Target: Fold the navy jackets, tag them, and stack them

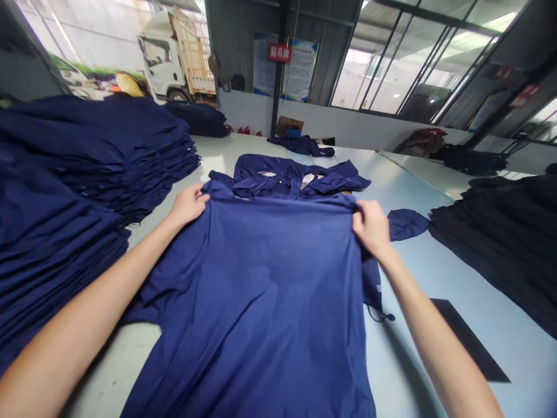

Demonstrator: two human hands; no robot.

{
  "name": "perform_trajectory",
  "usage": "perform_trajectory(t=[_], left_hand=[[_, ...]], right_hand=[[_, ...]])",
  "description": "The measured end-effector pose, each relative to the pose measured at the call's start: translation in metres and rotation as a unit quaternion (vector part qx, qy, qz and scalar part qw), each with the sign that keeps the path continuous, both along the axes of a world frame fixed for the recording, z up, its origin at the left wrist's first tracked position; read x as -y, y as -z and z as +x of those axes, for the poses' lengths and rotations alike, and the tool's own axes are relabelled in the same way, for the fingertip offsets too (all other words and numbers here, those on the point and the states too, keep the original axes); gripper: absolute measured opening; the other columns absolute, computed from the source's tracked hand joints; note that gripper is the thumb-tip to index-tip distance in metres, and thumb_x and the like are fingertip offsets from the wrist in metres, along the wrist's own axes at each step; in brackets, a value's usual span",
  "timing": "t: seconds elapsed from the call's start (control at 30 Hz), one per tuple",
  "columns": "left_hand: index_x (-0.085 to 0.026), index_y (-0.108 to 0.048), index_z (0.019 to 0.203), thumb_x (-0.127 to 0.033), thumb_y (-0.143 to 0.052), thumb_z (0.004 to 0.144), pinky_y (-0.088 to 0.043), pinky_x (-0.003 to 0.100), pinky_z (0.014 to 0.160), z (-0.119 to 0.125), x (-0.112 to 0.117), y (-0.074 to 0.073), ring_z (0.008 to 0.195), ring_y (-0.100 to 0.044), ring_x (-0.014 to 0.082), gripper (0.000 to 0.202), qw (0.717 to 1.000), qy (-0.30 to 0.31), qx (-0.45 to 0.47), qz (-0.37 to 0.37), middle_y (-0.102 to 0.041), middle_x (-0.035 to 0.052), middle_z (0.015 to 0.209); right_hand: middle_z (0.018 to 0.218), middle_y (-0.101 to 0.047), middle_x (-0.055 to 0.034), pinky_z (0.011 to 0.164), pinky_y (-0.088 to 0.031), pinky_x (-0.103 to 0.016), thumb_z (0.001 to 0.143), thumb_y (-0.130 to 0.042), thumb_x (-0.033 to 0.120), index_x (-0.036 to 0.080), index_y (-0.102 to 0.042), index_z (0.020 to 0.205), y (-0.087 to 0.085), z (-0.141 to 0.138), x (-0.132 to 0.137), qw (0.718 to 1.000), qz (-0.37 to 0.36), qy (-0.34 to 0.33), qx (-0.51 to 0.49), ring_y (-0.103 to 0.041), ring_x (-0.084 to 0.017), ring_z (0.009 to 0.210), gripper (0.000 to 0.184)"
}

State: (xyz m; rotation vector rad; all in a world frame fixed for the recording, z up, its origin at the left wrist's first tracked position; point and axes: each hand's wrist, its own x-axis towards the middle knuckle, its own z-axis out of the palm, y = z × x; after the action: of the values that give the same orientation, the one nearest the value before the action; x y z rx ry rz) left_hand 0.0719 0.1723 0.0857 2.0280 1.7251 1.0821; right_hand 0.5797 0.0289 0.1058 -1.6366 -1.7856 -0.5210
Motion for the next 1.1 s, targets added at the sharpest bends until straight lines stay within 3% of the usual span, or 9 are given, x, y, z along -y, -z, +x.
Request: perform_trajectory(t=[0.1,0.17,0.23,0.33,0.43,0.53,0.67,0.93,1.1], left_hand=[[-0.011,-0.066,0.128,-0.056,-0.063,0.094,-0.044,0.044,0.103,0.046,-0.033,-0.018,0.111,-0.061,0.0228,0.057,1.0,-0.004,0.015,0.015,-0.074,0.011,0.111],[-0.012,-0.062,0.135,-0.06,-0.057,0.097,-0.038,0.051,0.109,0.09,-0.031,-0.021,0.127,-0.053,0.0256,0.062,0.999,-0.011,0.02,0.048,-0.069,0.0172,0.128],[-0.007,-0.056,0.143,-0.051,-0.046,0.105,-0.034,0.057,0.112,0.13,0.002,-0.013,0.138,-0.044,0.027,0.059,0.994,0.036,-0.001,0.101,-0.058,0.022,0.143],[-0.008,-0.061,0.138,-0.035,-0.047,0.104,-0.044,0.052,0.11,0.15,0.101,0.016,0.13,-0.052,0.0261,0.046,0.971,0.186,-0.06,0.136,-0.057,0.0202,0.143],[-0.021,-0.066,0.134,-0.033,-0.05,0.103,-0.048,0.048,0.113,0.117,0.221,0.056,0.136,-0.053,0.027,0.036,0.914,0.363,-0.125,0.129,-0.059,0.013,0.147],[-0.031,-0.053,0.152,-0.04,-0.066,0.093,-0.051,0.051,0.113,0.06,0.314,0.091,0.144,-0.049,0.0334,0.061,0.884,0.408,-0.192,0.119,-0.05,0.0093,0.16],[-0.035,-0.051,0.154,-0.04,-0.066,0.095,-0.053,0.048,0.111,0.001,0.351,0.118,0.135,-0.058,0.0315,0.062,0.89,0.349,-0.246,0.161,-0.057,0.006,0.155],[-0.024,-0.063,0.142,-0.039,-0.048,0.101,-0.051,0.056,0.109,-0.051,0.339,0.131,0.125,-0.063,0.0346,0.046,0.933,0.205,-0.257,0.148,-0.066,0.0144,0.138],[-0.021,-0.059,0.146,-0.031,-0.047,0.095,-0.058,0.045,0.102,-0.064,0.362,0.133,0.13,-0.062,0.0312,0.053,0.947,0.201,-0.241,0.073,-0.063,0.0122,0.144]], right_hand=[[0.11,-0.064,-0.0161,0.099,-0.05,-0.048,0.096,-0.051,0.03,0.018,-0.065,0.122,-0.03,0.042,-0.009,0.999,0.011,0.039,0.015,-0.06,-0.034,0.109,0.032],[0.114,-0.064,-0.0192,0.101,-0.049,-0.052,0.093,-0.057,0.037,0.014,-0.064,0.125,-0.028,0.051,-0.015,0.996,-0.049,0.073,0.019,-0.059,-0.036,0.112,0.041],[0.123,-0.061,-0.0236,0.105,-0.047,-0.058,0.091,-0.06,0.041,0.009,-0.06,0.132,-0.012,0.048,-0.008,0.99,-0.082,0.112,-0.004,-0.056,-0.04,0.12,0.052],[0.132,-0.058,-0.0251,0.112,-0.043,-0.061,0.096,-0.052,0.038,0.009,-0.057,0.135,0.026,0.03,0.042,0.992,-0.056,0.103,-0.041,-0.053,-0.04,0.13,0.049],[0.14,-0.057,-0.0199,0.115,-0.043,-0.06,0.1,-0.049,0.036,0.018,-0.056,0.137,0.058,0.003,0.138,0.998,-0.047,0.015,-0.051,-0.052,-0.035,0.135,0.041],[0.139,-0.059,-0.0133,0.11,-0.051,-0.056,0.099,-0.054,0.03,0.029,-0.053,0.14,0.08,-0.028,0.245,0.99,-0.107,-0.033,-0.087,-0.059,-0.032,0.129,0.04],[0.129,-0.064,-0.009,0.097,-0.061,-0.052,0.091,-0.065,0.032,0.041,-0.049,0.144,0.105,-0.07,0.333,0.964,-0.226,-0.086,-0.115,-0.066,-0.033,0.117,0.056],[0.119,-0.069,-0.017,0.099,-0.054,-0.055,0.086,-0.064,0.033,0.017,-0.061,0.136,0.138,-0.113,0.305,0.961,-0.153,0.008,-0.232,-0.066,-0.035,0.109,0.052],[0.126,-0.068,-0.014,0.087,-0.06,-0.042,0.095,-0.047,0.044,0.019,-0.052,0.144,0.139,-0.134,0.271,0.838,-0.072,-0.001,-0.54,-0.07,-0.026,0.102,0.055]])
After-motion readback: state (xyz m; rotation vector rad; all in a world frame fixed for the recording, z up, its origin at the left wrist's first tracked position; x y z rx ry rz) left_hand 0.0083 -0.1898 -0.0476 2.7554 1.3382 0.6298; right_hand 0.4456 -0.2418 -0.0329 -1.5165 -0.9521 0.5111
